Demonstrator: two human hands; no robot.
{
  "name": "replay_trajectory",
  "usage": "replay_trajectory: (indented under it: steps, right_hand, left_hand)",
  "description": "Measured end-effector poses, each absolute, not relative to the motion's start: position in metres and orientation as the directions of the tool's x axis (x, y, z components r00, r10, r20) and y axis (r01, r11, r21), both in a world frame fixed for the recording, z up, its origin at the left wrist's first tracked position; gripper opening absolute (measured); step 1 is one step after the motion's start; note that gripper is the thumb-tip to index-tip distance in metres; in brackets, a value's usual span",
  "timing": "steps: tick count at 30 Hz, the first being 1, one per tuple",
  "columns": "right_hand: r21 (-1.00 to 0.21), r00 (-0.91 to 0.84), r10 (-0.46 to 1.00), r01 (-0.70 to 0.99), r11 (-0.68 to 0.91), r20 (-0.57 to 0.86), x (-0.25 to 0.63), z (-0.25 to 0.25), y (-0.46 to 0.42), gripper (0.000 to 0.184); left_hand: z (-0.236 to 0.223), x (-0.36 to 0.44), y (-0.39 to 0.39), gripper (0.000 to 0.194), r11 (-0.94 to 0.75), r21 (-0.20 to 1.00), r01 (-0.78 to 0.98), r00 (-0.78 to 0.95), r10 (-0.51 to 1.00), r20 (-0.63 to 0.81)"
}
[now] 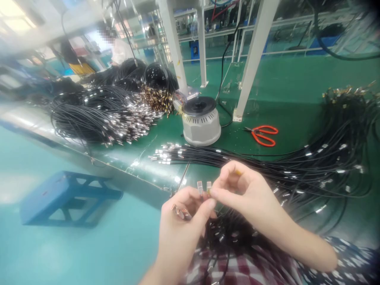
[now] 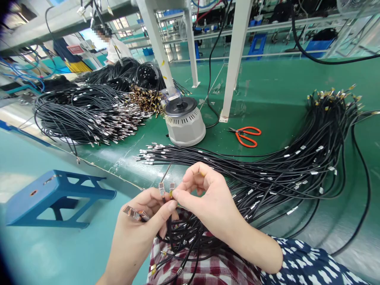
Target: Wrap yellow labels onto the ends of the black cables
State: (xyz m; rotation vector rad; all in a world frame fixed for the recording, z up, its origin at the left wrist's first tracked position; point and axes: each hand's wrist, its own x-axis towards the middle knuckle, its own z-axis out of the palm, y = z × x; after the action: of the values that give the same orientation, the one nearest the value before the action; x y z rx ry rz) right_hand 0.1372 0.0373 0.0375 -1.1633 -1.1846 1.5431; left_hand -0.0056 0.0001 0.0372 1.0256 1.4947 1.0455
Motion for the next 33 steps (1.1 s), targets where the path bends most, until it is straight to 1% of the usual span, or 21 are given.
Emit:
replay_trajectory:
  steps: [2, 5, 10, 14, 20, 23, 25, 27, 30, 33]
  right_hand:
    - [-0.978, -0.201, 0.966, -0.1, -0.184, -0.161, 0.135, 0.037, 0.036, 0.025]
    - [-0.98, -0.199, 0.969, -0.103, -0.167, -0.144, 0.134, 0.037, 0.037, 0.025]
    - [-0.977, -0.216, 0.966, -0.13, -0.171, -0.14, 0.135, 0.036, 0.04, 0.027]
    - [-0.972, -0.223, 0.965, -0.158, -0.176, -0.138, 0.135, 0.034, 0.041, 0.027]
    - [-0.978, -0.216, 0.969, -0.142, -0.153, -0.12, 0.136, 0.034, 0.041, 0.027]
    - [-0.975, -0.235, 0.962, -0.144, -0.172, -0.135, 0.136, 0.036, 0.042, 0.027]
    - [-0.967, -0.253, 0.957, -0.168, -0.189, -0.143, 0.136, 0.036, 0.042, 0.027]
    - [-0.962, -0.258, 0.955, -0.186, -0.201, -0.15, 0.137, 0.036, 0.042, 0.028]
    - [-0.968, -0.234, 0.961, -0.169, -0.187, -0.145, 0.137, 0.036, 0.043, 0.029]
    - [-0.977, -0.214, 0.969, -0.148, -0.153, -0.12, 0.136, 0.035, 0.042, 0.029]
  left_hand:
    - [0.037, -0.005, 0.0, 0.017, 0.256, 0.964, 0.076, -0.164, 0.957, -0.241]
    - [0.033, -0.006, 0.0, 0.015, 0.263, 0.964, 0.03, -0.148, 0.955, -0.256]
    - [0.027, -0.009, 0.003, 0.027, 0.246, 0.963, -0.114, -0.099, 0.961, -0.257]
    - [0.026, -0.01, 0.004, 0.025, 0.251, 0.946, -0.206, -0.143, 0.948, -0.283]
    - [0.025, -0.011, 0.007, 0.024, 0.28, 0.926, -0.251, -0.139, 0.937, -0.321]
    - [0.025, -0.012, 0.012, 0.025, 0.321, 0.899, -0.298, -0.102, 0.926, -0.364]
    - [0.025, -0.013, 0.015, 0.023, 0.369, 0.862, -0.347, -0.039, 0.913, -0.407]
    - [0.024, -0.015, 0.016, 0.026, 0.403, 0.833, -0.379, 0.018, 0.903, -0.429]
    - [0.023, -0.017, 0.014, 0.026, 0.413, 0.845, -0.34, 0.001, 0.898, -0.439]
    - [0.023, -0.019, 0.008, 0.026, 0.414, 0.887, -0.205, -0.013, 0.905, -0.425]
